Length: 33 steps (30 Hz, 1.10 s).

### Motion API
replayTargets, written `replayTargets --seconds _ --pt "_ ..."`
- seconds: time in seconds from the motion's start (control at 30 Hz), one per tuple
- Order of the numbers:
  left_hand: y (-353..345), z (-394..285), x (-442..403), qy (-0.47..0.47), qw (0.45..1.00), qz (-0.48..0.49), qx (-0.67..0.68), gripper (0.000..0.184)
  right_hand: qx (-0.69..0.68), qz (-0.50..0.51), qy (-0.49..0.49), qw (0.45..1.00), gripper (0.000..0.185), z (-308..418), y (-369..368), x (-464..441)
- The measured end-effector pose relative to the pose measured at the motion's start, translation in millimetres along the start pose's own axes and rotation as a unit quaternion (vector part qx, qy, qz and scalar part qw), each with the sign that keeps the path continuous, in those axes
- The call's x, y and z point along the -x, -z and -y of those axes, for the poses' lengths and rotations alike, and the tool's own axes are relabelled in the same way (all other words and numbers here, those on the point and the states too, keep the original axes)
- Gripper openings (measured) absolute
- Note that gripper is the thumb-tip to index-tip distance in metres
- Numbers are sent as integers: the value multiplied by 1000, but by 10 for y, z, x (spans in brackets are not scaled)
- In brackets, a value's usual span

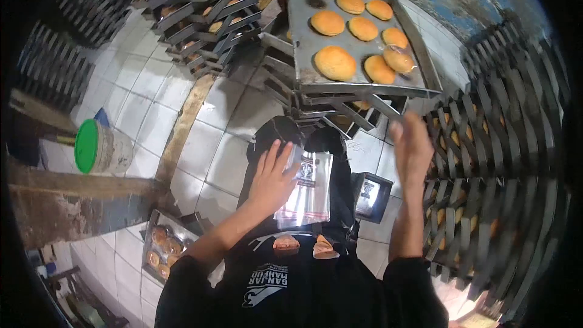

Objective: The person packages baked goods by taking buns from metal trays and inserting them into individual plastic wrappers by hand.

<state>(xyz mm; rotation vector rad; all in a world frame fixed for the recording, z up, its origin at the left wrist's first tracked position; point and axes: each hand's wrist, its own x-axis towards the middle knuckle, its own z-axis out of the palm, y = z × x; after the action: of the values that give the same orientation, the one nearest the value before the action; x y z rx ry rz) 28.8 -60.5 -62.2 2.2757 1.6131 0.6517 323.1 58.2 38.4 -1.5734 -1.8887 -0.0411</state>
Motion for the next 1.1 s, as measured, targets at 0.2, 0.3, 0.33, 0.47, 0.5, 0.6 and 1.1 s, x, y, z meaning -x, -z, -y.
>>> replayTargets --seconds 0.2,0.3,0.33,0.47,0.5,0.6,1.1 --pt "96 92 249 -161 986 -4 41 35 -158 221 130 954 33 513 -356 976" --pt "163 -148 188 85 881 -47 464 37 -235 300 132 915 29 627 -209 612" --pt "219 -62 134 109 882 25 457 35 -268 329 131 896 27 693 -124 374" --pt "296 142 -74 252 753 43 606 21 -287 349 167 876 35 743 -299 -861" --pt "358 188 -140 258 703 -11 663 15 -295 344 28 891 37 711 -435 -1156" --pt "372 340 -214 304 653 -145 678 15 -90 332 113 932 55 500 -1063 -1874" --pt "474 569 -575 286 513 -247 771 29 -384 273 -7 882 64 1084 -230 -1113"
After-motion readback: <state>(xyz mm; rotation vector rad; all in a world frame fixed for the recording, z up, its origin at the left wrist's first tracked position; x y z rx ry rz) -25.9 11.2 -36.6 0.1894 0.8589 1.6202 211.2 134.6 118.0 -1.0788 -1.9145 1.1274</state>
